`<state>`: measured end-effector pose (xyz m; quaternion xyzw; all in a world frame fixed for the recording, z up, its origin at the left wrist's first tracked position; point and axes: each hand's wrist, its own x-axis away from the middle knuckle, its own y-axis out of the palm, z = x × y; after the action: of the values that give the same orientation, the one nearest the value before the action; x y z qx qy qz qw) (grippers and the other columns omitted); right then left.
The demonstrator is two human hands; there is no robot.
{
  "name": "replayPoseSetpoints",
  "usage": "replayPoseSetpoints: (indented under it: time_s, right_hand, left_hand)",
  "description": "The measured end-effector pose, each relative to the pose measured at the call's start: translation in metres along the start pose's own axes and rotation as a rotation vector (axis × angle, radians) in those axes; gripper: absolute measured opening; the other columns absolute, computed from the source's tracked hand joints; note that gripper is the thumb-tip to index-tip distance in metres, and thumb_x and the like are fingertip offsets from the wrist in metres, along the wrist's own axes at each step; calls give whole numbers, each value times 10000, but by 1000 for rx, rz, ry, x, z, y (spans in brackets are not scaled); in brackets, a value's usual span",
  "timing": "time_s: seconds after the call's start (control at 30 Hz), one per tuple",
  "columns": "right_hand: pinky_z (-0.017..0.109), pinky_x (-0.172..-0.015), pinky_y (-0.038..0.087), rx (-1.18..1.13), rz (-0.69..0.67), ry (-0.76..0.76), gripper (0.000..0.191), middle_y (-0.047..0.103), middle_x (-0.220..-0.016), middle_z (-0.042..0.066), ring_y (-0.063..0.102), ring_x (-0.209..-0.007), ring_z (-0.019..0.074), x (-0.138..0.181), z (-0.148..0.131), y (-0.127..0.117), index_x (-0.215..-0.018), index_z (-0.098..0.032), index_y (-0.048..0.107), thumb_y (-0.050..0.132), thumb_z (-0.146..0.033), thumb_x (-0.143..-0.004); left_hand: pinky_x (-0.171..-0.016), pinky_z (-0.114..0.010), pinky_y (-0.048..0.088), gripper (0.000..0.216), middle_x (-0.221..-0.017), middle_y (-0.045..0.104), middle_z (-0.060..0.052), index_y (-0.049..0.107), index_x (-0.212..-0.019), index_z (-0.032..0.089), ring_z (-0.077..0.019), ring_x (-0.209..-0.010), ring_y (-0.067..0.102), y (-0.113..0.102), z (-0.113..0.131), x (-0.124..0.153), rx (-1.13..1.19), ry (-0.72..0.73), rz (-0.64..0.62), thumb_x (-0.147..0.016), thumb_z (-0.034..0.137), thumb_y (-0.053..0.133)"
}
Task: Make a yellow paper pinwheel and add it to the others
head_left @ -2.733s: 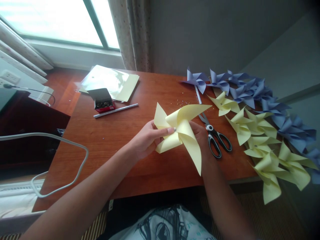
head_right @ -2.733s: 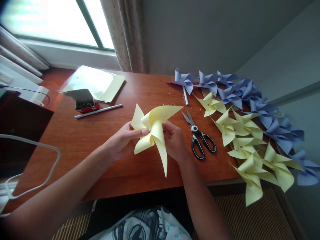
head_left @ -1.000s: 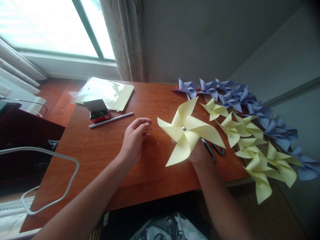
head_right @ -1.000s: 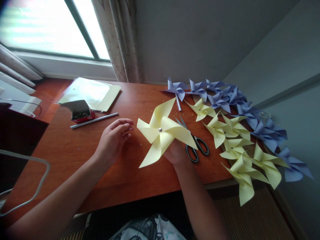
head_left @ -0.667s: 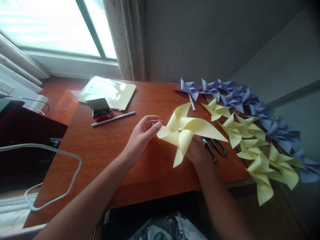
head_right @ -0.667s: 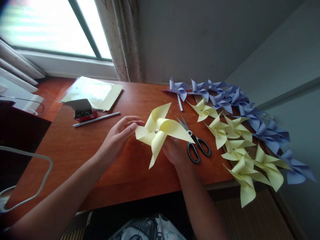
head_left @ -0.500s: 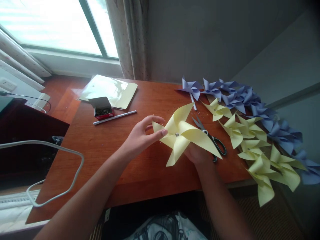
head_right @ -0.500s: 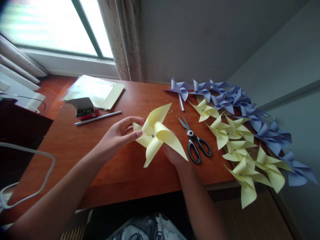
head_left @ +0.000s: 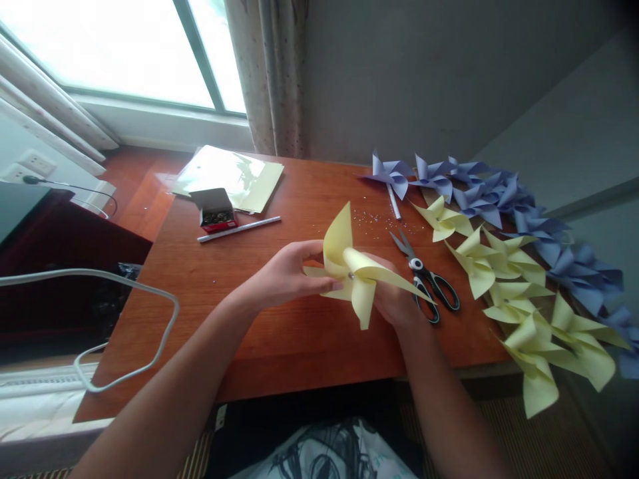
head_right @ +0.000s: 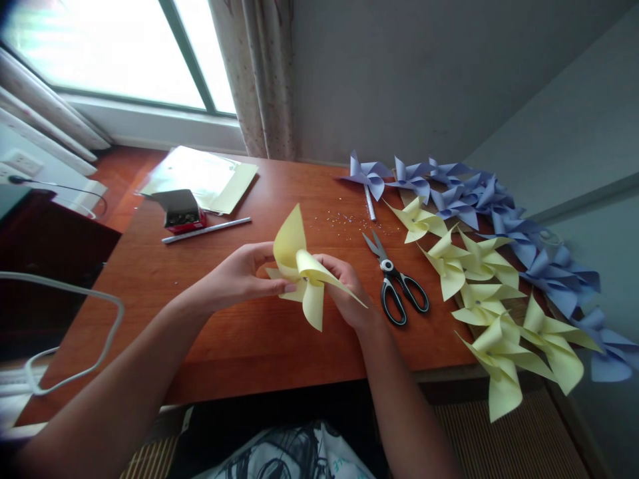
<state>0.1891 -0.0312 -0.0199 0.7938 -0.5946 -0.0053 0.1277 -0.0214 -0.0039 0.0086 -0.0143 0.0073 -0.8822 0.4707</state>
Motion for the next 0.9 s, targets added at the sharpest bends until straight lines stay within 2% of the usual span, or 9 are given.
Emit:
replayPoseSetpoints:
  time_s: [0.17, 0.33, 0.43, 0.6, 0.9]
  right_hand:
    - [254, -607, 386, 31, -78, -1, 261, 602, -795, -5, 513, -690, 152, 0, -4, 3, -812, -208, 648, 716, -459, -827]
    - [247, -612, 368, 40, -95, -10, 213, 563, -797, -7, 478, -699, 147, -1, -2, 1, -826, -206, 640, 728, -400, -826]
    - [243, -595, 360, 50, -95, -7, 217, 557, -794, -3, 470, -694, 148, -3, 0, 0, -829, -209, 640, 732, -405, -825]
    - [246, -599, 366, 44, -112, -4, 224, 563, -802, 2, 478, -694, 148, -3, 0, 3, -827, -207, 648, 735, -412, -824]
    - [272, -575, 364, 50, -52, 2, 211, 569, -770, 14, 483, -665, 163, 0, -6, 6, -834, -225, 651, 744, -413, -822]
  left_hand:
    - [-671, -244, 520, 134, -839, 729, -37, 744, -863, 165, -199, -776, 662, -2, 2, 3, -54, -28, -51, -755, 231, 788]
    - [-662, -240, 520, 179, -837, 720, -40, 728, -892, 137, -175, -744, 634, 2, 0, 3, -23, -54, -66, -739, 220, 771]
    - [-642, -217, 498, 177, -811, 705, -29, 721, -874, 111, -148, -716, 612, 3, -2, 2, 4, -81, -43, -737, 217, 760]
    - [-569, -177, 434, 103, -682, 615, 19, 680, -740, 106, -97, -632, 531, 7, -4, 0, 78, -99, 12, -726, 174, 756]
    - [-566, -182, 459, 208, -691, 669, 8, 716, -754, 109, -108, -630, 577, 14, -7, -2, 342, -146, 69, -635, 169, 875]
